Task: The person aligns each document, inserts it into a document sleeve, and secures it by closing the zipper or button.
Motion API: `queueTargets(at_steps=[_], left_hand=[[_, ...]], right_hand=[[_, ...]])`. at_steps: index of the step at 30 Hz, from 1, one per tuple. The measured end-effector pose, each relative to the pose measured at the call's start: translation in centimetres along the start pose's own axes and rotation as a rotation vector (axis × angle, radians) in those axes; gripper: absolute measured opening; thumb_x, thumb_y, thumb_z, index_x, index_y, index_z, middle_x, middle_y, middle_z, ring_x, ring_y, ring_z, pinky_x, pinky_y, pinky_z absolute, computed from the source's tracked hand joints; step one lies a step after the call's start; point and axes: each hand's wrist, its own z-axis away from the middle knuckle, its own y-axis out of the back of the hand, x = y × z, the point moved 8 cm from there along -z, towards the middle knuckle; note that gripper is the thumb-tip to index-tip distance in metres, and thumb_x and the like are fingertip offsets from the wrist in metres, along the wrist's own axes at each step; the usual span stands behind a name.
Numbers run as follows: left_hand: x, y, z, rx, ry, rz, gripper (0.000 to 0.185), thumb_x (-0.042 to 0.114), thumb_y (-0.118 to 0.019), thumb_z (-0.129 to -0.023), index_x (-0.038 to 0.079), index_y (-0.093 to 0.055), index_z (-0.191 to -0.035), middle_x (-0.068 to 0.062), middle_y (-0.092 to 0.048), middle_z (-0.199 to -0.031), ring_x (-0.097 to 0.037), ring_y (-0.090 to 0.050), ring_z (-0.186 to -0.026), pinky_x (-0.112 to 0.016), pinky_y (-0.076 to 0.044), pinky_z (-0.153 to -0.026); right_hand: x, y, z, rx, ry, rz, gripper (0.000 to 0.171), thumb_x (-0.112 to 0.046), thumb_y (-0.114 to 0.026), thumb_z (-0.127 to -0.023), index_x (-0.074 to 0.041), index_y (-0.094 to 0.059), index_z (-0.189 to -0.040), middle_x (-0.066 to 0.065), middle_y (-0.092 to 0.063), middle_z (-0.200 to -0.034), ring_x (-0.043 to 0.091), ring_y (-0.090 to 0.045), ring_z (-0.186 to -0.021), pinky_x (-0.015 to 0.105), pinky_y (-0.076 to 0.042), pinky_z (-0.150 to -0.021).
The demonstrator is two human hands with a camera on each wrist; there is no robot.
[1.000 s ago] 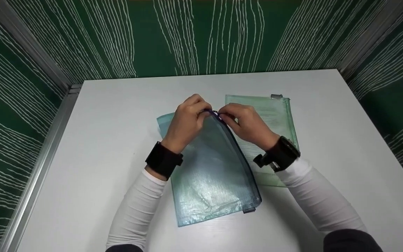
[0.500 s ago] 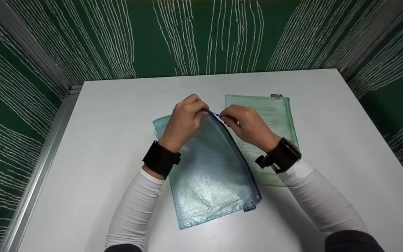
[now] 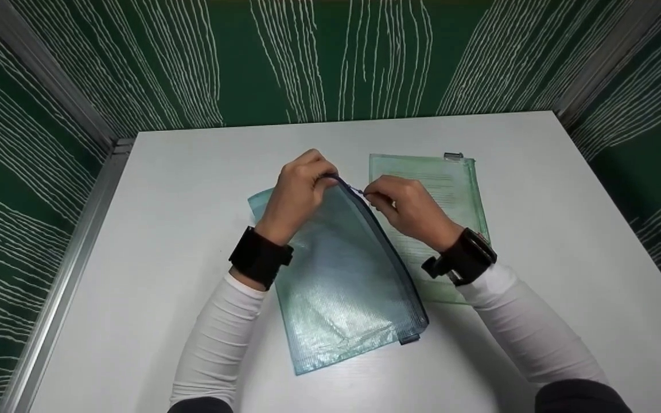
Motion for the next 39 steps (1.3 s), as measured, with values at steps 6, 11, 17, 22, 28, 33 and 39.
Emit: queueTargets(at_steps=[6,11,17,22,28,33,39], left_hand=[[-0.1,0.1,-0.1,-0.010,0.001,-0.003,0.010,0.008,-0.070,-0.098,0.001,-0.076,-0.095,-0.013,-0.064,-0.094,-0.024,-0.067,-0.090,-0.032,-0.056,-0.084],[-0.1,0.3,-0.1,-0.004,0.000,0.003,0.009,0.007,-0.069,-0.098,0.001,-0.076,-0.094,-0.012,-0.064,-0.094,-0.023,-0.067,-0.090,-0.032,-0.056,-0.084],[-0.3,0.8,-0.1,0.025,-0.004,0.008,0.010,0.008,-0.070,-0.097,0.001,-0.075,-0.092,-0.012,-0.064,-0.093,-0.023,-0.067,-0.090,-0.032,-0.057,-0.083],[-0.3,1.0,-0.2,0.035,-0.007,0.004,0.010,0.007,-0.070,-0.096,0.000,-0.075,-0.092,-0.012,-0.064,-0.092,-0.024,-0.067,-0.090,-0.033,-0.057,-0.083],[-0.5,1.4,-0.2,0.043,-0.010,-0.003,0.011,0.008,-0.069,-0.098,0.000,-0.075,-0.092,-0.013,-0.064,-0.093,-0.024,-0.067,-0.090,-0.034,-0.056,-0.084],[-0.6,1.7,-0.3,0.054,-0.007,0.007,0.011,0.007,-0.069,-0.097,0.000,-0.075,-0.092,-0.013,-0.063,-0.093,-0.025,-0.067,-0.090,-0.034,-0.057,-0.084],[-0.6,1.9,-0.2,0.051,-0.001,0.009,0.010,0.006,-0.069,-0.097,0.000,-0.075,-0.092,-0.013,-0.063,-0.093,-0.024,-0.067,-0.090,-0.034,-0.057,-0.083]], right_hand=[[0.0,-0.1,0.2,-0.011,-0.006,0.005,0.014,-0.003,-0.059,-0.104,-0.003,-0.073,-0.103,0.010,-0.069,-0.089,0.017,-0.062,-0.076,0.034,-0.048,-0.068],[-0.2,-0.1,0.3,-0.002,0.003,0.007,0.014,-0.002,-0.059,-0.104,-0.003,-0.073,-0.101,0.009,-0.069,-0.088,0.017,-0.061,-0.075,0.034,-0.047,-0.067],[-0.1,-0.2,0.6,0.016,0.014,0.006,0.013,0.001,-0.061,-0.102,-0.003,-0.073,-0.097,0.008,-0.068,-0.084,0.016,-0.061,-0.073,0.033,-0.048,-0.065],[0.0,-0.3,0.7,0.013,0.004,-0.010,0.012,0.000,-0.062,-0.102,-0.003,-0.073,-0.097,0.007,-0.069,-0.084,0.015,-0.062,-0.074,0.033,-0.050,-0.065],[0.3,-0.4,1.1,0.003,-0.015,-0.014,0.013,0.001,-0.062,-0.102,-0.002,-0.074,-0.097,0.008,-0.069,-0.084,0.015,-0.063,-0.075,0.034,-0.052,-0.066],[0.5,-0.4,1.5,0.007,-0.022,-0.013,0.011,0.003,-0.064,-0.100,-0.002,-0.074,-0.098,0.008,-0.069,-0.083,0.014,-0.062,-0.074,0.033,-0.052,-0.065],[0.4,-0.6,2.1,0.008,-0.011,-0.014,0.009,0.002,-0.065,-0.099,-0.002,-0.073,-0.098,0.008,-0.070,-0.085,0.014,-0.063,-0.075,0.033,-0.052,-0.065]])
